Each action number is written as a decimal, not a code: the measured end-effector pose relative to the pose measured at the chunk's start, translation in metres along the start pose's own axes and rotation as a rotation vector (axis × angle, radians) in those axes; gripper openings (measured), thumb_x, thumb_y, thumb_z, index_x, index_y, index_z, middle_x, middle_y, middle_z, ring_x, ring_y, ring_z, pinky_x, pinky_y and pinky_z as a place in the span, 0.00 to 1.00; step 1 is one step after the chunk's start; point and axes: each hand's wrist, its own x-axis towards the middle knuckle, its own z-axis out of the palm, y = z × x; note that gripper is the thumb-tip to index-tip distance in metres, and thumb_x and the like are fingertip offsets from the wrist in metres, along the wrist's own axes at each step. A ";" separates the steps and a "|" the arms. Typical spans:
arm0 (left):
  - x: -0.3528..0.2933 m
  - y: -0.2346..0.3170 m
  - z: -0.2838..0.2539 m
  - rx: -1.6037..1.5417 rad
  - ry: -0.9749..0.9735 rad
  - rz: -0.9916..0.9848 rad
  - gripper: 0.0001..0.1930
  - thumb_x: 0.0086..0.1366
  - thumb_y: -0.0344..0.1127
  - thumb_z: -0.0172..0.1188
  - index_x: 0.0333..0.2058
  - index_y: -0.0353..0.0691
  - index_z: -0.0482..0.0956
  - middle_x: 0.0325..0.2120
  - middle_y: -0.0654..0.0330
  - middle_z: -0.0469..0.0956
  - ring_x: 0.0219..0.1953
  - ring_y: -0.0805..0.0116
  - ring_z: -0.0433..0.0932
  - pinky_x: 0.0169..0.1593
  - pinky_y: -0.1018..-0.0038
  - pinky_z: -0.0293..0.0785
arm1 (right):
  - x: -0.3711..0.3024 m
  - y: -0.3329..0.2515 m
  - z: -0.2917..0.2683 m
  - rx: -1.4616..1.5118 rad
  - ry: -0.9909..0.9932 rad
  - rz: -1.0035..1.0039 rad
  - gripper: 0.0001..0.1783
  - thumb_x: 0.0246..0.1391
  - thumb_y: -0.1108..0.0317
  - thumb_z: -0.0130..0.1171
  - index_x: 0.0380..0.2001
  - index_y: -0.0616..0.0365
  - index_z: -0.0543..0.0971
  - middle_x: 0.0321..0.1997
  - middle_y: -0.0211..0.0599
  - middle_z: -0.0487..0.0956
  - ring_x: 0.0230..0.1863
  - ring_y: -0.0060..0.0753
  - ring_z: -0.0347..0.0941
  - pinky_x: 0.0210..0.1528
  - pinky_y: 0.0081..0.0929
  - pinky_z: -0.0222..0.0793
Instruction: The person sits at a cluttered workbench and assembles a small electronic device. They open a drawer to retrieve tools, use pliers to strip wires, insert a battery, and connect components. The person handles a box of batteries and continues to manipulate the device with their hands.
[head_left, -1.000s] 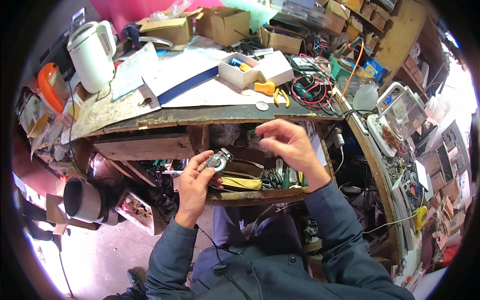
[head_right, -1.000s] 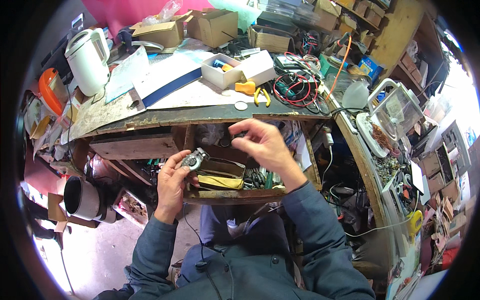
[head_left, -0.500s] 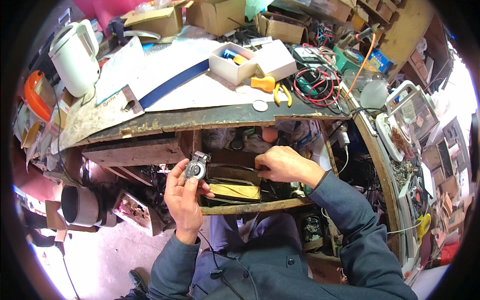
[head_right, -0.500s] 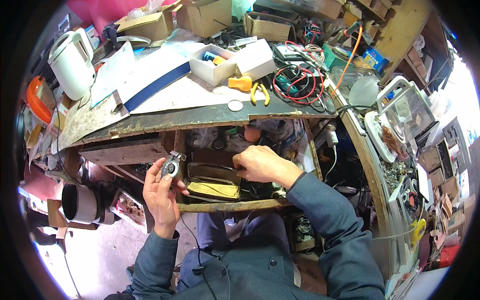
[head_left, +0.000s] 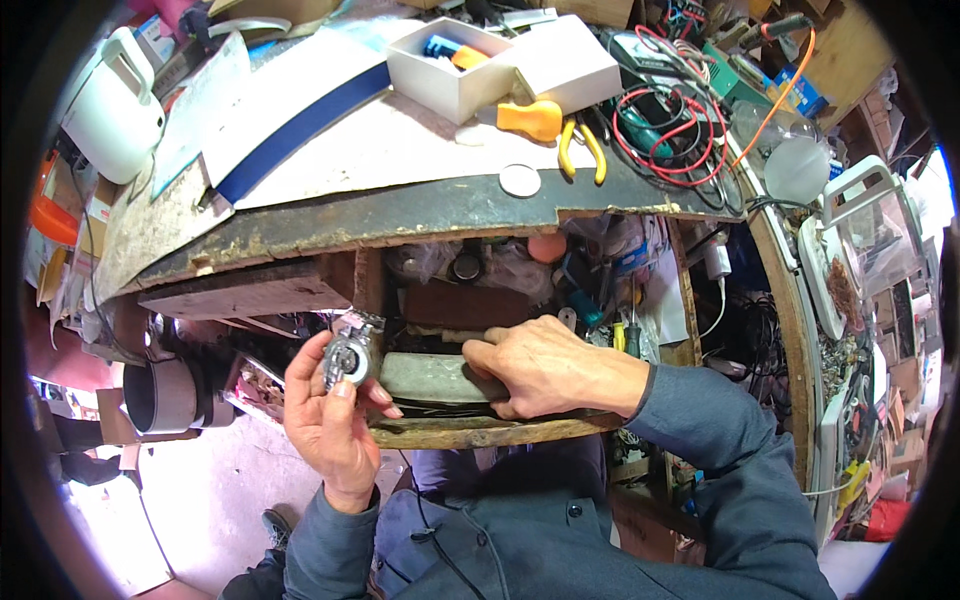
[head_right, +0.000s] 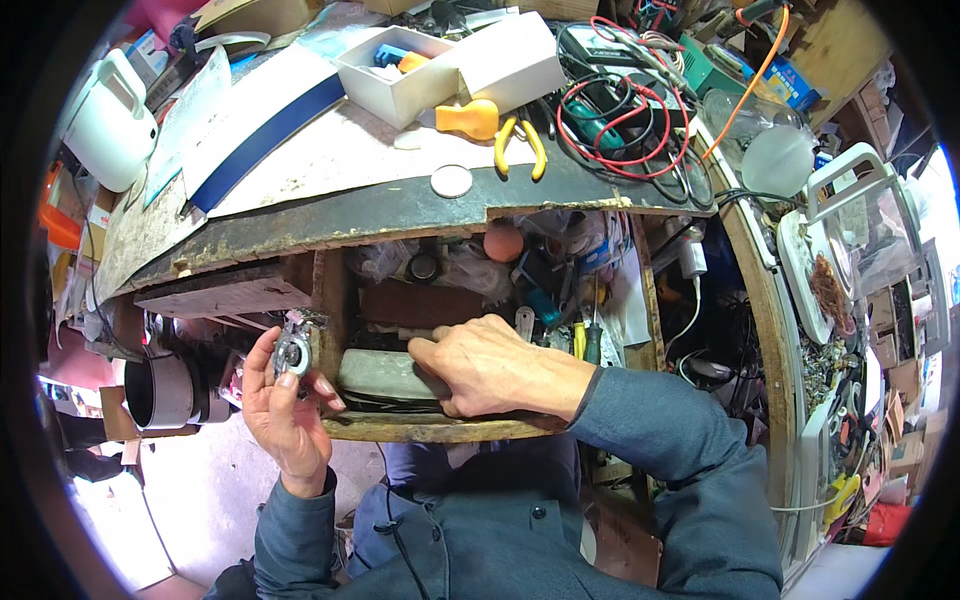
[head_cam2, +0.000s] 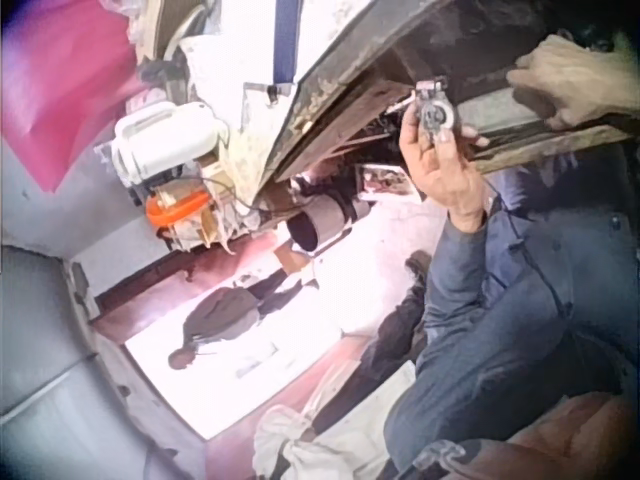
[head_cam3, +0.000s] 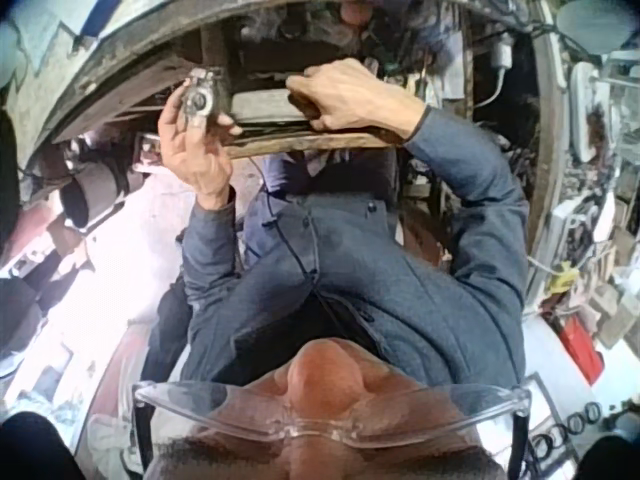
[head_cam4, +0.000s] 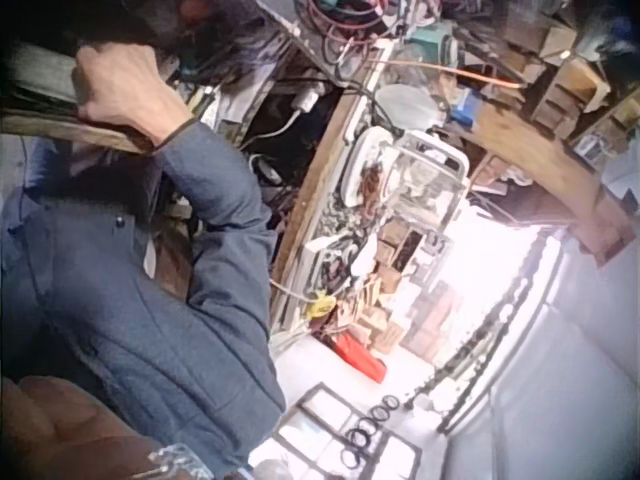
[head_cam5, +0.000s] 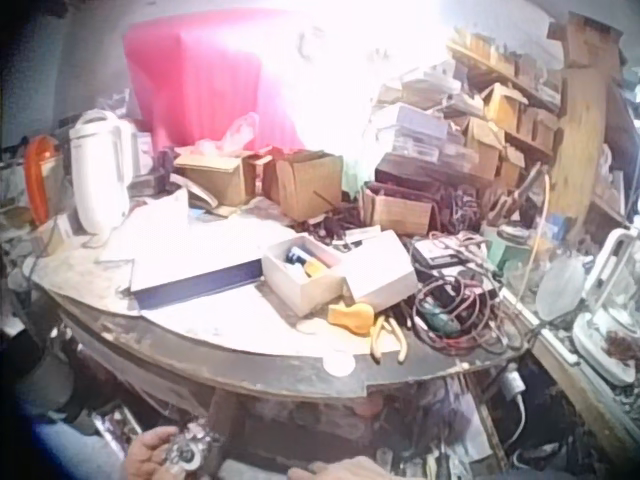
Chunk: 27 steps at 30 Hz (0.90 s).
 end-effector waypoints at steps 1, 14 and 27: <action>0.000 0.001 0.000 -0.006 0.005 -0.001 0.25 0.69 0.30 0.53 0.63 0.28 0.65 0.39 0.52 0.79 0.28 0.70 0.78 0.25 0.75 0.81 | -0.001 0.001 -0.006 0.024 0.043 -0.001 0.20 0.42 0.62 0.70 0.36 0.57 0.75 0.32 0.45 0.79 0.35 0.54 0.79 0.35 0.47 0.73; 0.001 0.002 0.000 0.019 0.024 -0.009 0.26 0.68 0.30 0.53 0.63 0.27 0.63 0.40 0.50 0.80 0.27 0.69 0.79 0.25 0.74 0.82 | 0.004 0.056 -0.017 0.111 0.540 0.082 0.19 0.43 0.71 0.72 0.38 0.61 0.76 0.35 0.50 0.81 0.39 0.57 0.78 0.42 0.48 0.75; -0.002 0.000 -0.003 0.065 0.075 -0.001 0.27 0.68 0.32 0.55 0.64 0.29 0.63 0.44 0.45 0.80 0.27 0.69 0.78 0.21 0.75 0.80 | 0.003 0.037 -0.017 0.142 0.081 -0.022 0.08 0.47 0.70 0.64 0.33 0.56 0.81 0.32 0.45 0.81 0.37 0.56 0.80 0.37 0.49 0.76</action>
